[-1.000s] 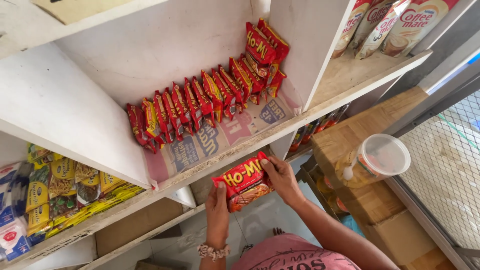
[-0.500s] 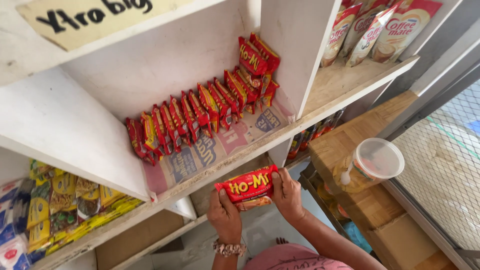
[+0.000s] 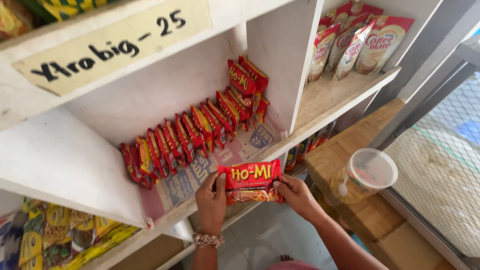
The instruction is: Stocking individual instant noodle packets onto a shelf from a cardboard box.
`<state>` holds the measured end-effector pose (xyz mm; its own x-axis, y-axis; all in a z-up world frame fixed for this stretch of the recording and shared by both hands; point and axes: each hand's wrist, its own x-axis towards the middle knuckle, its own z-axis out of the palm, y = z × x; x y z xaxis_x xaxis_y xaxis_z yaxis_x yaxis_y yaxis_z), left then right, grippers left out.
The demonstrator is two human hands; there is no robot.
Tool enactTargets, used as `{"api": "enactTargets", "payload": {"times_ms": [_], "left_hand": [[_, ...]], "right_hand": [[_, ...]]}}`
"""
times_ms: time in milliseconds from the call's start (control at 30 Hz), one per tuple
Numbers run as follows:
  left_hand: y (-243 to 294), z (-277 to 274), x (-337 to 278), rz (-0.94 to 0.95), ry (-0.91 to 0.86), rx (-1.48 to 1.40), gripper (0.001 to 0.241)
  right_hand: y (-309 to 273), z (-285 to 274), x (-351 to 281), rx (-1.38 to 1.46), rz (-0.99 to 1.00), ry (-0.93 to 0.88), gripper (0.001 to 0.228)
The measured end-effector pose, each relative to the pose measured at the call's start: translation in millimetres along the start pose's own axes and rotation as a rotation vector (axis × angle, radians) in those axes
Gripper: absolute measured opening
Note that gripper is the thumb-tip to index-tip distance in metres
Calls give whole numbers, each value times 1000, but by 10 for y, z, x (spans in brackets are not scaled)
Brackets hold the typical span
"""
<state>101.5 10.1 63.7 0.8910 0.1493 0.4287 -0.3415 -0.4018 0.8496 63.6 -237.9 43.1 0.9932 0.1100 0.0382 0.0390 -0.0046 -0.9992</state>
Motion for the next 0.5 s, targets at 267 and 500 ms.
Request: {"api": "enactTargets", "payload": {"times_ms": [267, 500], "left_hand": [[15, 364, 1676, 169, -224, 241, 27], [-171, 1176, 2872, 70, -79, 225, 30]], "right_hand": [[-269, 109, 649, -245, -180, 305, 18], [-369, 369, 1726, -305, -467, 513, 8]]}}
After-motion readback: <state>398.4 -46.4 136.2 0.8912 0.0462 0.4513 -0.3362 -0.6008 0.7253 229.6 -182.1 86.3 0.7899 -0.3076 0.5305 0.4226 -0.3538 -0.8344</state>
